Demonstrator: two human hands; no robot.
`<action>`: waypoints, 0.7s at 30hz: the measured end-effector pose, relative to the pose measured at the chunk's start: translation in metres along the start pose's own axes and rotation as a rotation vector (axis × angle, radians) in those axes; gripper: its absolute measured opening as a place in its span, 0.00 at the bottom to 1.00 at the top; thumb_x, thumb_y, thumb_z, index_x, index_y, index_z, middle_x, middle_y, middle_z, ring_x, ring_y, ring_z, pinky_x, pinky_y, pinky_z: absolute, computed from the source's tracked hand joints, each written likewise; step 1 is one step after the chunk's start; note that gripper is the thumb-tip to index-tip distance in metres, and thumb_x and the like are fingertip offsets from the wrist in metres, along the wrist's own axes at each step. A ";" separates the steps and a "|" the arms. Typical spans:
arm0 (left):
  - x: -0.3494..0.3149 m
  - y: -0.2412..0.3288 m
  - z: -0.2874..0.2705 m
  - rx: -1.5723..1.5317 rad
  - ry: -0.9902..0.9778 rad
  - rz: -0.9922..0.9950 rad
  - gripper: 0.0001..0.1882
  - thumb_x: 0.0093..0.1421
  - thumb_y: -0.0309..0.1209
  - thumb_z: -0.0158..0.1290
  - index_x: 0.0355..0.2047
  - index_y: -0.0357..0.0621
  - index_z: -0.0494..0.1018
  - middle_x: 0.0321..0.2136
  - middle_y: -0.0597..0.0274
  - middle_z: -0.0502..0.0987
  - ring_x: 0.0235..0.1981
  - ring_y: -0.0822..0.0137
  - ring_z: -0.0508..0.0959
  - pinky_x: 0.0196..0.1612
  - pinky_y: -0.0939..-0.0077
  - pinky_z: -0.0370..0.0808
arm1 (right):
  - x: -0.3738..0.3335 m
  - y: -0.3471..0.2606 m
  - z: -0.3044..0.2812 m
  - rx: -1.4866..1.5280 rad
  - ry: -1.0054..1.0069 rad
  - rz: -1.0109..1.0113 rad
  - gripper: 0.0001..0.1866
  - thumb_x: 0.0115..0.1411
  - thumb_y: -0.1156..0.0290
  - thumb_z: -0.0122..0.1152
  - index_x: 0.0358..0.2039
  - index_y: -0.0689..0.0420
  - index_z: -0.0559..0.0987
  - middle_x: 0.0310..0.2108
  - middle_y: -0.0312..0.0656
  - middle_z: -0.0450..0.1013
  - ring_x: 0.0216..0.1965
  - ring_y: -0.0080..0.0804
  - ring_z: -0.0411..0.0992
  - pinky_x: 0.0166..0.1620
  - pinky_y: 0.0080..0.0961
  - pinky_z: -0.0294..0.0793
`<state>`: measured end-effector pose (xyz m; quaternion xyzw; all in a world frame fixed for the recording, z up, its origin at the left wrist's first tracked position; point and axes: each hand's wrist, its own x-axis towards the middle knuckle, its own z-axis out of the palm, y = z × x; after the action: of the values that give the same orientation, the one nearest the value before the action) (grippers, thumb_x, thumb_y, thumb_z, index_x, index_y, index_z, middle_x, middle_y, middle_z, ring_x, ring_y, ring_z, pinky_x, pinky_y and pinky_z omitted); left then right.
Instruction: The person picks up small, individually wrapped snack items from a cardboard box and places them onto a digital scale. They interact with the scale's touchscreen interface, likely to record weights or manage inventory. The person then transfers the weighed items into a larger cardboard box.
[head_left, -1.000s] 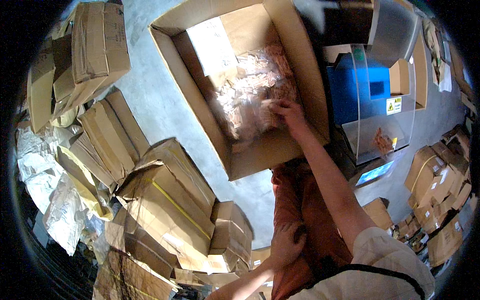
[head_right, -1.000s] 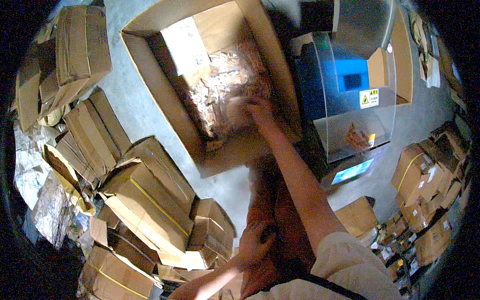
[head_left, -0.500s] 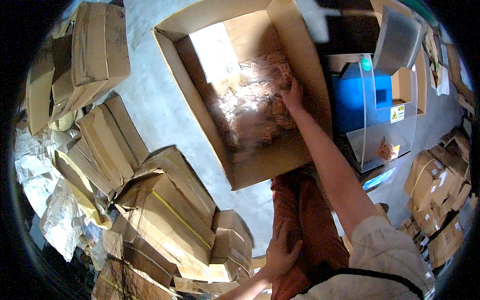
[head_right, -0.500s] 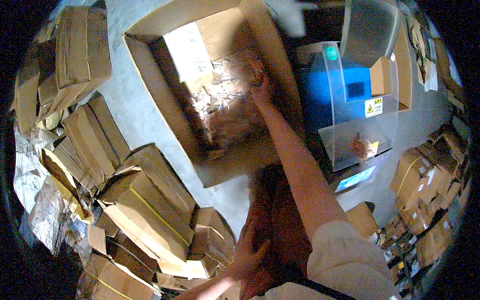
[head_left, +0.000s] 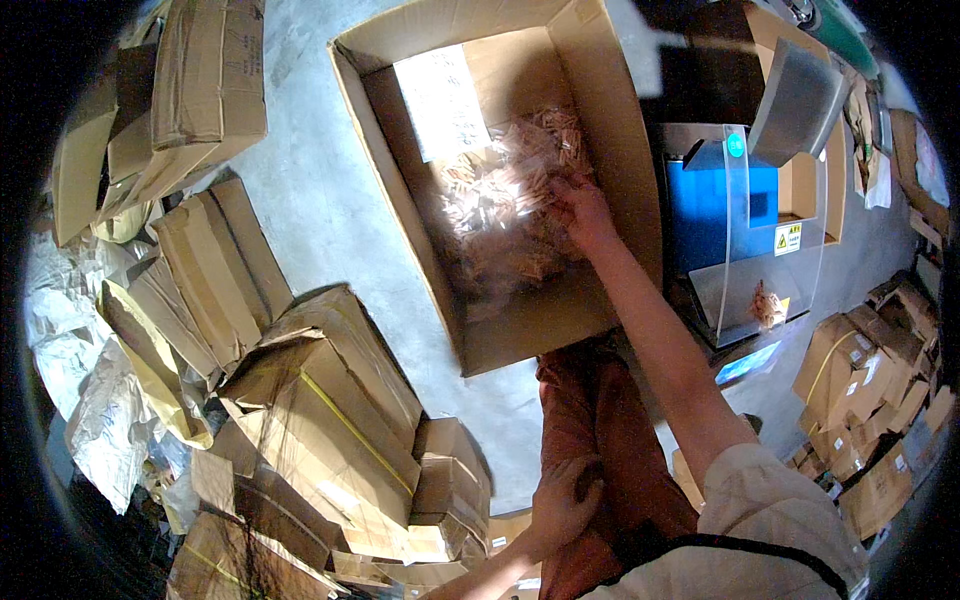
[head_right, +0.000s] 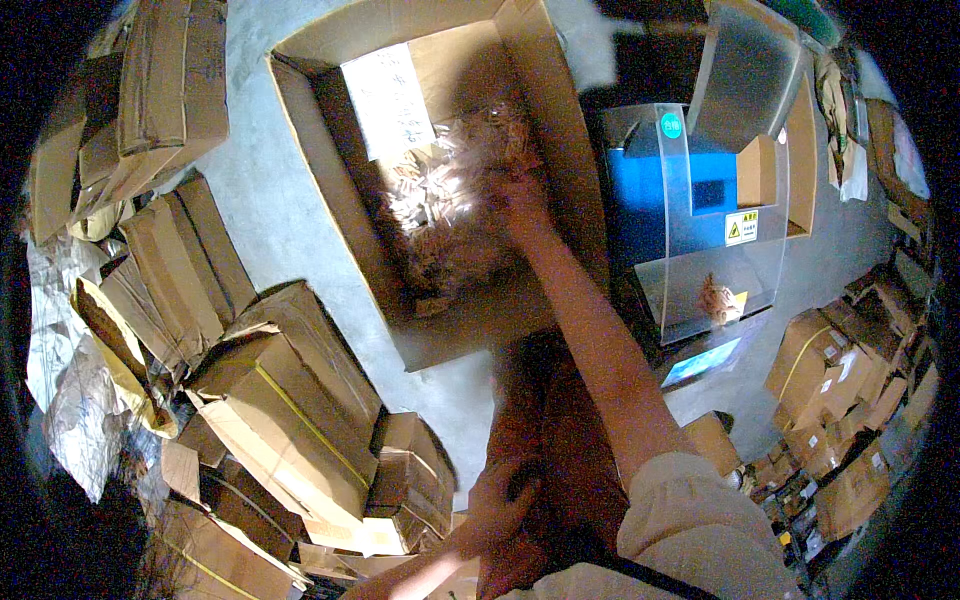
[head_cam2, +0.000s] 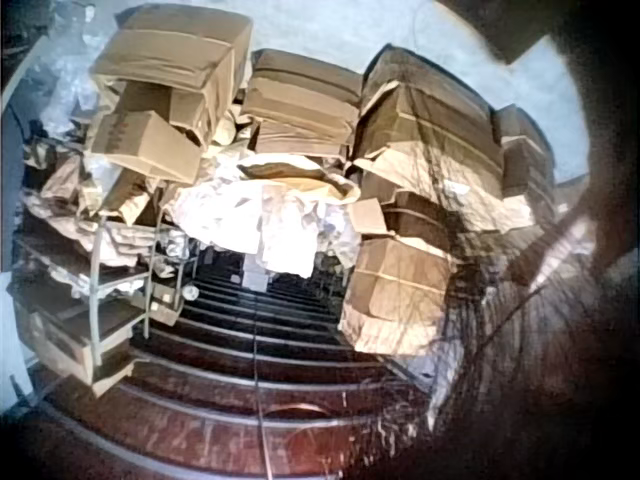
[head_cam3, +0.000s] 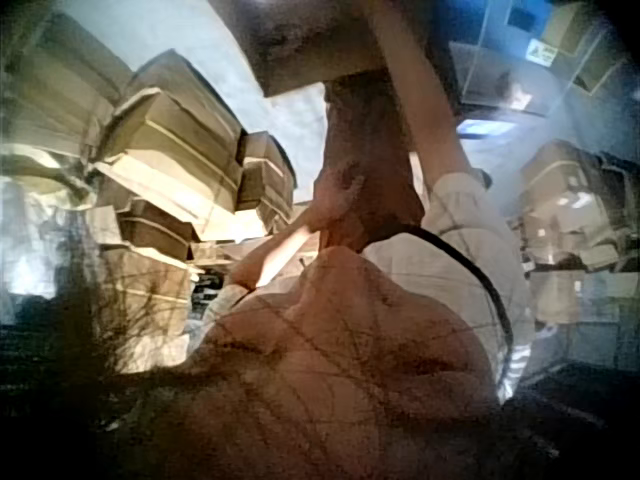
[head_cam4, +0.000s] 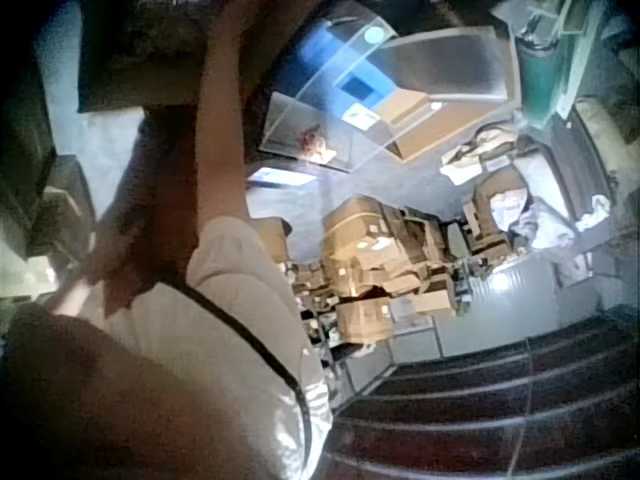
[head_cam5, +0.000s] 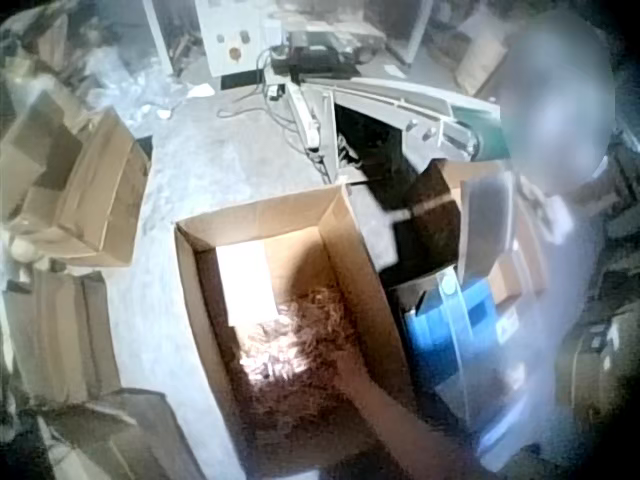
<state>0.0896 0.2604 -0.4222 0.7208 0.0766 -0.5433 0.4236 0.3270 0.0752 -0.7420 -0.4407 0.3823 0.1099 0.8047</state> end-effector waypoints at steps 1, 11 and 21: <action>0.000 -0.001 0.001 -0.001 -0.006 0.008 0.21 0.59 0.36 0.53 0.53 0.45 0.72 0.47 0.47 0.76 0.50 0.44 0.74 0.55 0.55 0.70 | 0.001 0.000 -0.004 -0.019 -0.014 0.009 0.15 0.61 0.77 0.56 0.50 0.57 0.75 0.46 0.39 0.75 0.44 0.32 0.75 0.44 0.33 0.81; -0.003 0.002 0.001 -0.002 -0.016 -0.034 0.21 0.60 0.38 0.52 0.52 0.45 0.72 0.47 0.46 0.75 0.50 0.44 0.74 0.54 0.54 0.71 | -0.016 0.001 0.009 -0.686 -0.201 -0.348 0.11 0.44 0.85 0.50 0.29 0.63 0.77 0.53 0.48 0.72 0.48 0.38 0.72 0.55 0.32 0.72; -0.006 -0.001 0.002 -0.055 -0.099 -0.056 0.24 0.61 0.38 0.52 0.56 0.43 0.68 0.54 0.44 0.70 0.55 0.42 0.70 0.56 0.55 0.70 | -0.016 0.024 -0.013 -0.384 -0.015 -0.386 0.16 0.43 0.84 0.54 0.35 0.64 0.79 0.54 0.47 0.72 0.54 0.42 0.70 0.55 0.31 0.70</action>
<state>0.0850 0.2619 -0.4181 0.6786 0.0906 -0.5876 0.4312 0.2969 0.0814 -0.7502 -0.6492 0.2572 0.0281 0.7153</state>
